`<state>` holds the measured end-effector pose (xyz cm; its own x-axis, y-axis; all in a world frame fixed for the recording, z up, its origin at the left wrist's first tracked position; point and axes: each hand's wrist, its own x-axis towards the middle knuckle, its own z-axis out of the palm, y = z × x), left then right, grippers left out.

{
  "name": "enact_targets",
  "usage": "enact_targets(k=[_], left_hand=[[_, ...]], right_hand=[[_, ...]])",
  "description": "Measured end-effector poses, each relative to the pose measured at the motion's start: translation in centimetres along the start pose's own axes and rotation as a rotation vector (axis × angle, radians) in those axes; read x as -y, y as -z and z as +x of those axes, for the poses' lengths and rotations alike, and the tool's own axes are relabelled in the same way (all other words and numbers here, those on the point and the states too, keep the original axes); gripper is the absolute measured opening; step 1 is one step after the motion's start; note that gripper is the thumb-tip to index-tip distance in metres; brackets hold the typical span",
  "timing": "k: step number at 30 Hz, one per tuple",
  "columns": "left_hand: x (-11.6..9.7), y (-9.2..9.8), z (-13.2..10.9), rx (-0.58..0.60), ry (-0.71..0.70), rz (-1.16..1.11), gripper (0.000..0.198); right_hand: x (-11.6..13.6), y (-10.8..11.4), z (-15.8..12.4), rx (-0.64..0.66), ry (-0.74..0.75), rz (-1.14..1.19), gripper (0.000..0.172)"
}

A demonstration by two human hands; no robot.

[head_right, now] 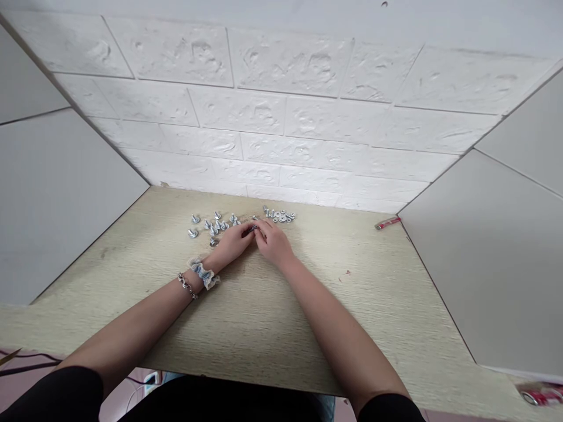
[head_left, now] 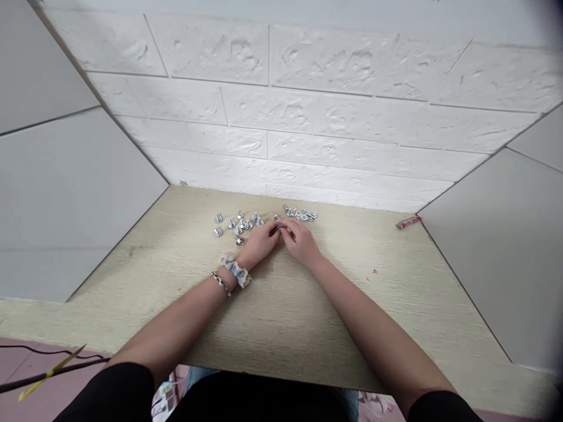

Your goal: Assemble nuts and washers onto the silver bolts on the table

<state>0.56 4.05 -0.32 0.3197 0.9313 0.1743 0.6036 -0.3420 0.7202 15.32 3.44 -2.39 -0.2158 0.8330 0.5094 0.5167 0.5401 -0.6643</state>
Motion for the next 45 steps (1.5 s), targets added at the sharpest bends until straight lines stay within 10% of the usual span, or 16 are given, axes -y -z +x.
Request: enact_targets(k=[15, 25, 33, 45], left_hand=[[0.12, -0.15, -0.19, 0.044, -0.055, -0.002, 0.03], [0.12, -0.17, -0.02, 0.03, -0.017, 0.044, 0.025], [-0.22, 0.05, -0.14, 0.049, -0.019, 0.008, 0.029], [-0.07, -0.02, -0.08, 0.034, -0.036, -0.001, 0.033]], right_hand=[[0.27, -0.03, 0.14, 0.042, -0.147, -0.105, 0.014], [0.54, 0.29, 0.2, 0.135, -0.227, -0.04, 0.044], [0.54, 0.29, 0.05, 0.018, -0.191, -0.017, 0.015], [0.28, 0.11, 0.2, 0.044, -0.113, -0.053, 0.016]])
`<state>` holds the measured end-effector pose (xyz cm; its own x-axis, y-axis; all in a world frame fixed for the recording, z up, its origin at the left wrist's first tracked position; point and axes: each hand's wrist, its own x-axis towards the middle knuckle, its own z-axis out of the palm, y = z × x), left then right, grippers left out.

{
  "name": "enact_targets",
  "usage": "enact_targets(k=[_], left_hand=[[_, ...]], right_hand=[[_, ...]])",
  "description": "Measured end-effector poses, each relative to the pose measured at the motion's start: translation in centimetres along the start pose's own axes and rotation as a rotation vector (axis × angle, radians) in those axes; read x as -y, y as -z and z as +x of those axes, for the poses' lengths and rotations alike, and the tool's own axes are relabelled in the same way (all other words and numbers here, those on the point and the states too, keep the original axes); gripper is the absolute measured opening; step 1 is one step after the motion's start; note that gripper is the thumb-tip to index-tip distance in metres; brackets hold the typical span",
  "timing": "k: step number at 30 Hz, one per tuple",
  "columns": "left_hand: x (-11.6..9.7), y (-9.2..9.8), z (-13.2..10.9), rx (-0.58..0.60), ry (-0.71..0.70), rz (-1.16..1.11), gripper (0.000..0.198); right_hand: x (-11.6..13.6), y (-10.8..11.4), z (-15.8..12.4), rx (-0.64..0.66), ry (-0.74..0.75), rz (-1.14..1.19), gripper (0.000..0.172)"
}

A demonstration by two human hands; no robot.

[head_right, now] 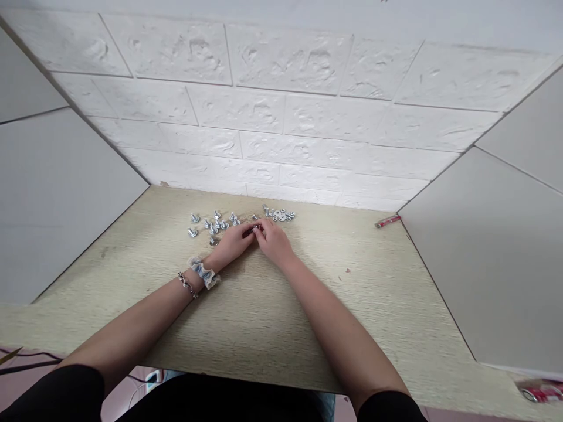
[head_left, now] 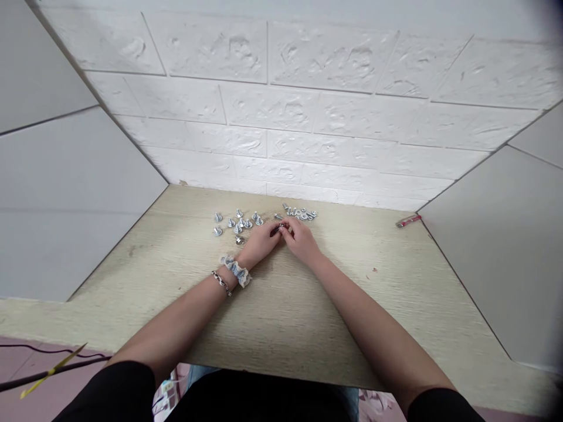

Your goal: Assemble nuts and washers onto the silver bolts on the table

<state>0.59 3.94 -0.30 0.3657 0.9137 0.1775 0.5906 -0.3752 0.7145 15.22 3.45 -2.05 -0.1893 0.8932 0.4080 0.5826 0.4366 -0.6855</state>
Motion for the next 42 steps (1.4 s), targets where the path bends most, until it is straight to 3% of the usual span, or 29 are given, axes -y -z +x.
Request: enact_targets(k=[8, 16, 19, 22, 26, 33, 42], left_hand=[[0.02, -0.19, -0.18, 0.009, -0.006, 0.086, 0.025], [0.45, -0.35, 0.05, 0.001, -0.022, 0.066, 0.024], [0.28, -0.21, 0.05, 0.004, -0.003, 0.048, 0.025], [0.07, -0.08, -0.02, 0.007, 0.016, 0.054, 0.024], [0.0, -0.03, -0.06, 0.004, 0.004, 0.021, 0.026], [0.4, -0.21, 0.09, -0.019, 0.017, 0.01, 0.025], [0.3, -0.2, 0.07, -0.043, 0.076, -0.012, 0.029]], right_hand=[[0.07, 0.03, 0.05, -0.014, -0.033, -0.031, 0.018], [-0.15, 0.08, 0.02, 0.028, -0.07, 0.036, 0.045], [-0.13, 0.22, -0.11, -0.055, -0.128, 0.115, 0.049], [-0.04, 0.36, -0.09, -0.151, -0.128, 0.15, 0.041], [0.05, 0.23, 0.02, -0.102, -0.066, 0.157, 0.019], [-0.38, -0.23, -0.01, -0.029, 0.076, 0.065, 0.027], [-0.08, -0.08, -0.08, -0.043, 0.043, 0.017, 0.022]])
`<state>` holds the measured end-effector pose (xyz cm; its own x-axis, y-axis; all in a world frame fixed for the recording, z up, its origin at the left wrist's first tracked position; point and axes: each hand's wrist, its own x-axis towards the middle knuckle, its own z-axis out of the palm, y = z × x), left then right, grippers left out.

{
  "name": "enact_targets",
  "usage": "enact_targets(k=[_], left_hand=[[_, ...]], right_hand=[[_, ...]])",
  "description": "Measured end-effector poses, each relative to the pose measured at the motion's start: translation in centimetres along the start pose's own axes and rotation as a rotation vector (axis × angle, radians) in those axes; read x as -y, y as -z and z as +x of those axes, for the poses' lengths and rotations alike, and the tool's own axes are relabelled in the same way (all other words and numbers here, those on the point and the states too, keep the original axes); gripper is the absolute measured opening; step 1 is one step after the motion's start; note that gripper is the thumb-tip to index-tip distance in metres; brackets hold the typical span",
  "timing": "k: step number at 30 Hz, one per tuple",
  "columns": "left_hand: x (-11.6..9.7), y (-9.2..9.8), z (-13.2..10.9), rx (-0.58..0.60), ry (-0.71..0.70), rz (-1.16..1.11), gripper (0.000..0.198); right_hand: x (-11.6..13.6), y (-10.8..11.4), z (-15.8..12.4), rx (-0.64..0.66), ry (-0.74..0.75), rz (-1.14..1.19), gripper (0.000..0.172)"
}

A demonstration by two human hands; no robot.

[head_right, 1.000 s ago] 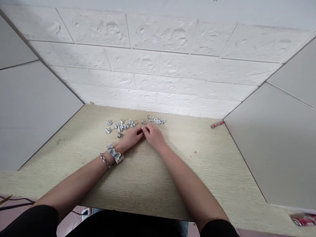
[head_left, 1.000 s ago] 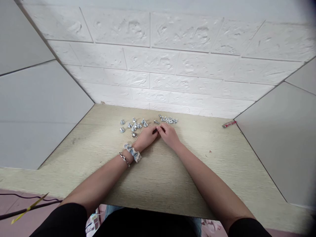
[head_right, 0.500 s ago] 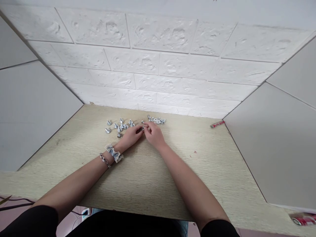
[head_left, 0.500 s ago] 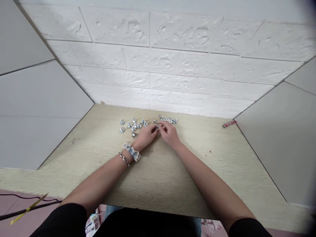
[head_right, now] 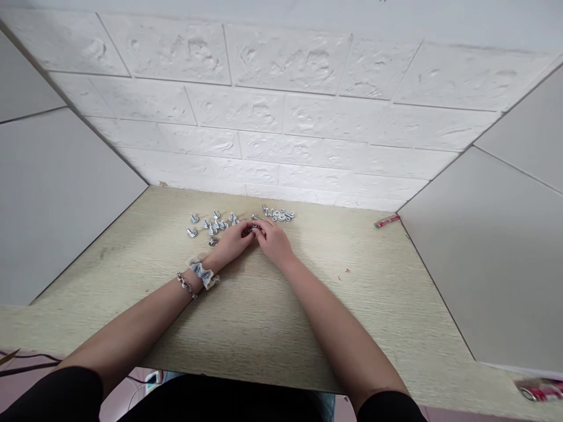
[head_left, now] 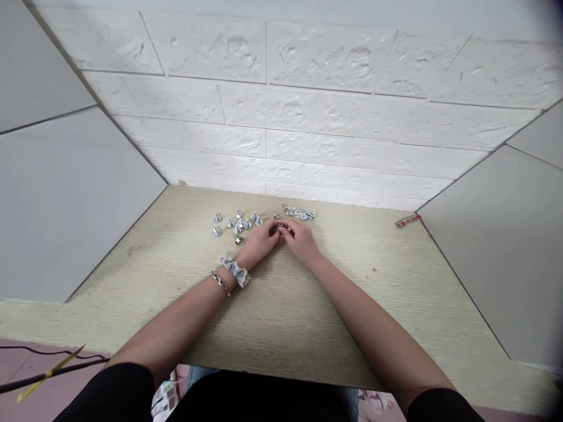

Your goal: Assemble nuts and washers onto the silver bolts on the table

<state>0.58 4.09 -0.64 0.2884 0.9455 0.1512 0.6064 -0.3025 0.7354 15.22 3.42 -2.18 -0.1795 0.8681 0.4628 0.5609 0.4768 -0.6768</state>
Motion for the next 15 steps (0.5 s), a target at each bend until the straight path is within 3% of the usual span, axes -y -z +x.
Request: enact_targets(k=[10, 15], left_hand=[[-0.59, 0.19, -0.22, 0.039, -0.04, 0.04, 0.027], [-0.34, 0.17, -0.11, 0.042, -0.063, 0.015, 0.03]], right_hand=[[0.48, 0.26, 0.02, -0.059, -0.068, -0.064, 0.02], [0.28, 0.29, 0.16, -0.084, -0.062, -0.039, 0.032]])
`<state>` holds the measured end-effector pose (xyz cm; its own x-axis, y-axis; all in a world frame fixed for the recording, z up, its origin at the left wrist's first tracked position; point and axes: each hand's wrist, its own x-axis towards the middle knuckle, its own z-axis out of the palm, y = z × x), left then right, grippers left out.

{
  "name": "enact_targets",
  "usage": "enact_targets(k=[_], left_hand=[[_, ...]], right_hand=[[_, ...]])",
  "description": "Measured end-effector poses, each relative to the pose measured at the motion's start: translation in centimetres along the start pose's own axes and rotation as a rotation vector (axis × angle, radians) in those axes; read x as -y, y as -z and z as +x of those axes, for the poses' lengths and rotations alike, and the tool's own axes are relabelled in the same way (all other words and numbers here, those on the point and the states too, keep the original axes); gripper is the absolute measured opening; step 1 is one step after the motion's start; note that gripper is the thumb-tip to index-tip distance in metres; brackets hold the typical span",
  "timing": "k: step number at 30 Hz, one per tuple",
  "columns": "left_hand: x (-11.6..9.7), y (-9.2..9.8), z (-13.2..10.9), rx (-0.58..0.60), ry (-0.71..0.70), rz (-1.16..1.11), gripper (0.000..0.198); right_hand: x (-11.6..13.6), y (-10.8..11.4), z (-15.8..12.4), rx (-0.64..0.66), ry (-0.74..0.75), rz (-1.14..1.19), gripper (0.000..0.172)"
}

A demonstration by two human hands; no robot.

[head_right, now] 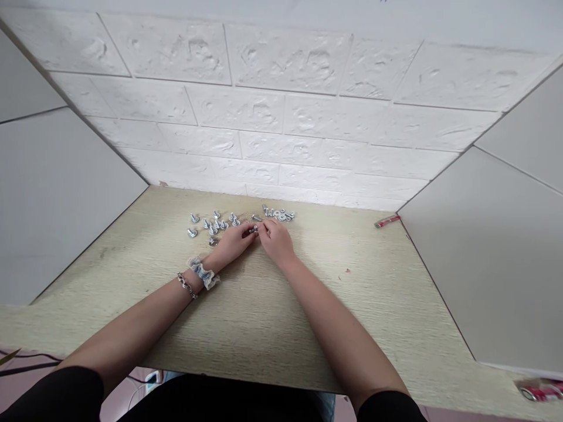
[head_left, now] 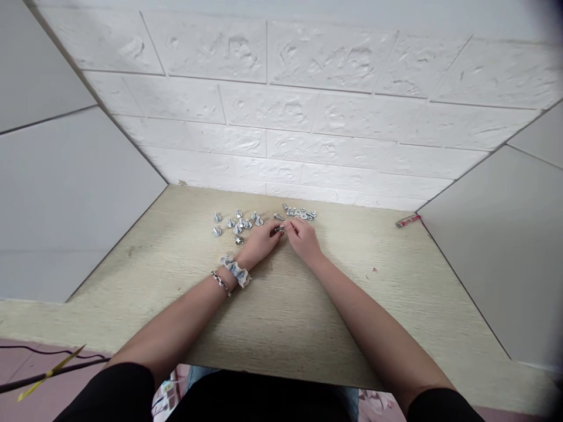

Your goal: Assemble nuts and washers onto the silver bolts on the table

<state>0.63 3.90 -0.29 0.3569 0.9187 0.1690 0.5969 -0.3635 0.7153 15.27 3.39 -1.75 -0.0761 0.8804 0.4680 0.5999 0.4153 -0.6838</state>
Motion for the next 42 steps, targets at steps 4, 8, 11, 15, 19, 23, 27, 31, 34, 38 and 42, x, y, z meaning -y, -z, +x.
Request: enact_targets(k=[4, 8, 11, 15, 19, 23, 27, 31, 34, 38, 42], left_hand=[[-0.02, 0.12, 0.02, 0.006, 0.01, -0.001, 0.029], [0.01, 0.1, -0.02, -0.007, 0.012, -0.006, 0.03], [0.15, 0.02, -0.01, -0.018, 0.021, -0.003, 0.031], [0.27, -0.06, 0.08, -0.022, 0.027, 0.013, 0.03], [0.36, -0.1, 0.1, -0.013, 0.008, 0.021, 0.03], [0.44, -0.08, 0.08, 0.001, -0.01, 0.022, 0.03], [0.25, 0.06, 0.08, 0.001, 0.0, 0.01, 0.029], [0.07, 0.13, 0.06, 0.01, 0.002, 0.008, 0.029], [0.15, 0.11, 0.08, 0.009, 0.019, 0.006, 0.029], [0.27, 0.1, 0.11, 0.002, 0.033, -0.008, 0.031], [0.21, 0.09, 0.07, -0.031, 0.057, -0.01, 0.032]], right_hand=[[-0.21, -0.12, 0.01, -0.03, -0.012, 0.042, 0.023], [-0.34, -0.33, -0.07, 0.023, 0.029, 0.094, 0.019], [-0.4, -0.45, -0.12, 0.066, 0.06, 0.077, 0.026], [-0.39, -0.46, -0.12, 0.087, 0.06, 0.058, 0.024], [-0.35, -0.42, -0.03, 0.094, 0.026, 0.044, 0.017], [-0.36, -0.37, 0.07, 0.083, -0.006, 0.01, 0.018], [-0.36, -0.23, 0.1, 0.08, -0.005, 0.034, 0.031], [-0.27, -0.12, 0.04, 0.073, -0.025, 0.041, 0.035], [-0.17, -0.12, -0.05, 0.031, -0.056, 0.047, 0.03], [-0.25, -0.24, -0.12, 0.033, -0.069, 0.109, 0.011], [-0.46, -0.4, -0.09, 0.093, 0.015, 0.11, 0.026]])
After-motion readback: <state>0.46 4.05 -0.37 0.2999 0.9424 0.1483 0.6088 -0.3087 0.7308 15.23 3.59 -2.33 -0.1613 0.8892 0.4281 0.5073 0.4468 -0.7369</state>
